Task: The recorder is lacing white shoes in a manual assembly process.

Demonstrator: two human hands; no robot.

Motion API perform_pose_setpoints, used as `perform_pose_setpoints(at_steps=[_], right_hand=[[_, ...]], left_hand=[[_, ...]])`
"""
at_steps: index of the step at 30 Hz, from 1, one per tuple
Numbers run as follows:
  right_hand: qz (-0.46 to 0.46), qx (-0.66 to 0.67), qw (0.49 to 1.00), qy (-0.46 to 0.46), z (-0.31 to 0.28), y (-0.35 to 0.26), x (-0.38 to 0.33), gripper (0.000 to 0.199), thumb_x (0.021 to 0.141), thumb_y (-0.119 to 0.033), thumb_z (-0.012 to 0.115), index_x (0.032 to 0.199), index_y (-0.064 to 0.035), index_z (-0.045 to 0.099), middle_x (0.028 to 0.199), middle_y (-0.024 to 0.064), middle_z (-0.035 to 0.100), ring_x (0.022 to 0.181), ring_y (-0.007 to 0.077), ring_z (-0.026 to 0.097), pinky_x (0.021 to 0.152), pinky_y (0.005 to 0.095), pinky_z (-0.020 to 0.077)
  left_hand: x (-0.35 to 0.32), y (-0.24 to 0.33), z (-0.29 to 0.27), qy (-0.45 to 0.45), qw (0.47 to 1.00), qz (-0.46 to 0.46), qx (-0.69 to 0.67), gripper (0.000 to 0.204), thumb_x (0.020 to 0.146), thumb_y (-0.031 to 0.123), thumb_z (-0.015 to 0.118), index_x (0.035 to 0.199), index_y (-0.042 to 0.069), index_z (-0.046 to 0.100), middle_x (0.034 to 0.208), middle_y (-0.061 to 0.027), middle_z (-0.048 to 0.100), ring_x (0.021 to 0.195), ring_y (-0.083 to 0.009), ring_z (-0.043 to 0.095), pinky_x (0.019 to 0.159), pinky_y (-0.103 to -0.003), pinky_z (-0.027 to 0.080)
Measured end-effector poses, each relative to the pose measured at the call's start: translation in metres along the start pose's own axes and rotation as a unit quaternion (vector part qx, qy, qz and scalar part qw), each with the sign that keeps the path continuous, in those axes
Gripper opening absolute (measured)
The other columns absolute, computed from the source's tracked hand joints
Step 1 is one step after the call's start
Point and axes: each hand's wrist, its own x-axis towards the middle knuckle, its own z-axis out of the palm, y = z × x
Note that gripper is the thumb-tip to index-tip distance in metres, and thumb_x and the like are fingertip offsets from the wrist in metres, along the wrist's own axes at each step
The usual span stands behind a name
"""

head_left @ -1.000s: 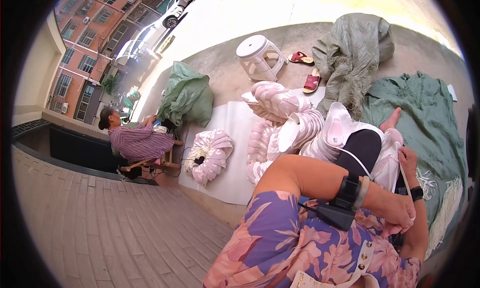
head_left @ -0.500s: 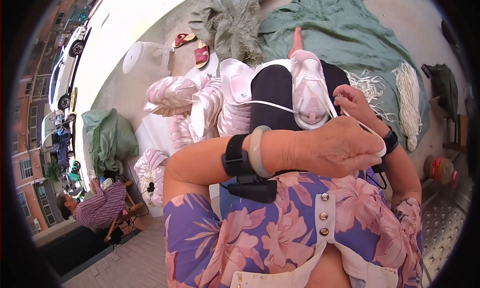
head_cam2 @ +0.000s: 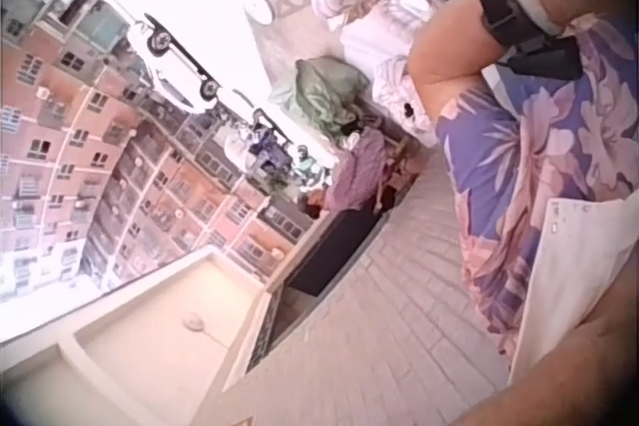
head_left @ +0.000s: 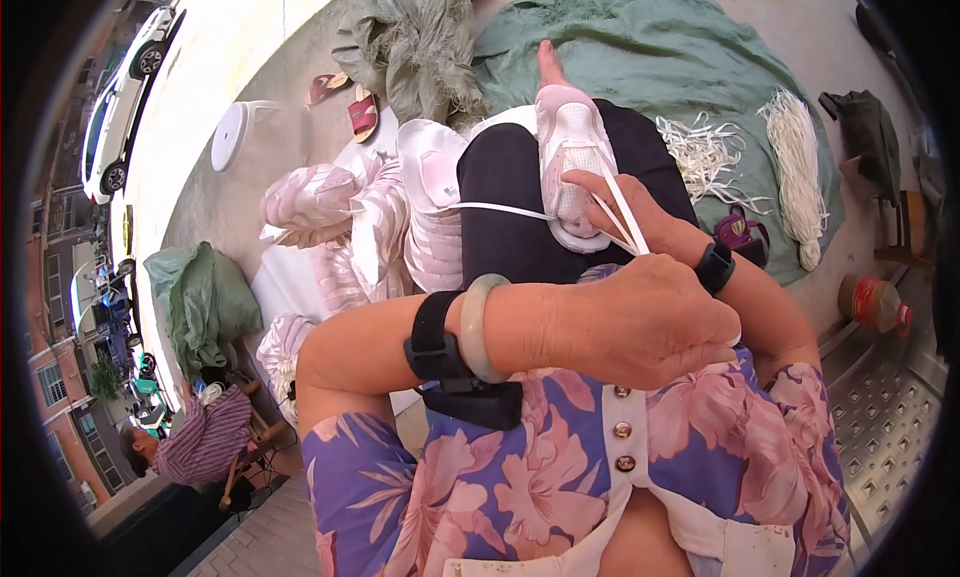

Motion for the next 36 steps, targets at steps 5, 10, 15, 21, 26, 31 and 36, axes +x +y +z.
perform_pose_setpoints(at_steps=[5,10,15,21,26,31,36], right_hand=[[0.032,0.110,0.993,0.021,-0.009,0.011,-0.014,0.046,0.076,-0.005,0.058,0.121,-0.0118,0.048,0.070,0.0120,0.058,0.059,0.0216,0.059,0.056,0.0300,0.0464],[0.024,0.154,0.988,0.015,-0.005,0.012,-0.009,0.050,0.073,0.001,0.059,0.121,-0.0106,0.050,0.062,0.0026,0.043,0.055,0.0117,0.044,0.052,0.0240,0.0394],[0.045,0.176,0.983,0.000,0.001,0.007,-0.005,0.044,0.073,0.002,0.059,0.115,-0.0079,0.054,0.062,0.0032,0.045,0.055,0.0115,0.045,0.053,0.0241,0.0400],[-0.043,0.070,0.996,0.039,-0.010,-0.003,-0.009,0.028,0.069,-0.002,0.057,0.098,-0.0024,0.058,0.075,0.0170,0.059,0.063,0.0320,0.058,0.057,0.0342,0.0461],[0.090,0.117,0.989,-0.028,-0.047,-0.006,-0.040,0.016,0.071,-0.001,0.053,0.087,-0.0005,0.059,0.063,0.0142,0.055,0.055,0.0255,0.055,0.053,0.0312,0.0425],[0.096,0.114,0.988,-0.051,-0.064,-0.011,-0.056,0.010,0.069,0.002,0.049,0.076,-0.0003,0.056,0.057,0.0114,0.050,0.049,0.0217,0.047,0.049,0.0289,0.0386],[0.147,0.105,0.984,-0.006,-0.084,0.019,-0.082,0.007,0.068,0.002,0.047,0.072,0.0003,0.053,0.056,0.0081,0.048,0.051,0.0159,0.045,0.049,0.0281,0.0380]], left_hand=[[0.005,-0.004,0.001,0.000,0.999,0.023,0.039,0.021,0.081,0.016,0.053,0.066,0.005,0.045,0.056,-0.0117,0.048,0.055,-0.0334,0.050,0.050,-0.040,0.037],[-0.001,-0.004,-0.004,0.014,0.997,0.053,0.047,0.020,0.081,0.017,0.054,0.065,0.006,0.046,0.052,-0.0129,0.047,0.052,-0.0337,0.050,0.050,-0.041,0.037],[-0.007,-0.001,-0.011,0.016,0.997,0.045,0.053,0.021,0.080,0.018,0.057,0.064,0.006,0.048,0.051,-0.0132,0.046,0.052,-0.0336,0.050,0.049,-0.039,0.037],[-0.028,0.001,-0.038,0.029,0.999,0.037,-0.006,0.021,0.079,0.016,0.062,0.063,0.005,0.053,0.056,-0.0108,0.050,0.053,-0.0313,0.050,0.050,-0.036,0.039],[-0.069,-0.007,-0.057,0.078,0.996,0.031,-0.035,0.011,0.079,0.014,0.062,0.080,0.004,0.064,0.073,-0.0108,0.062,0.058,-0.0210,0.057,0.053,-0.030,0.043],[-0.110,0.007,-0.058,0.194,0.939,-0.246,-0.146,0.016,0.083,0.011,0.060,0.093,0.000,0.064,0.079,-0.0039,0.064,0.065,-0.0089,0.057,0.057,-0.022,0.044],[-0.155,-0.017,-0.079,0.287,0.893,-0.328,-0.113,0.021,0.085,0.013,0.058,0.100,-0.001,0.060,0.071,-0.0007,0.058,0.059,-0.0042,0.051,0.054,-0.017,0.041]])
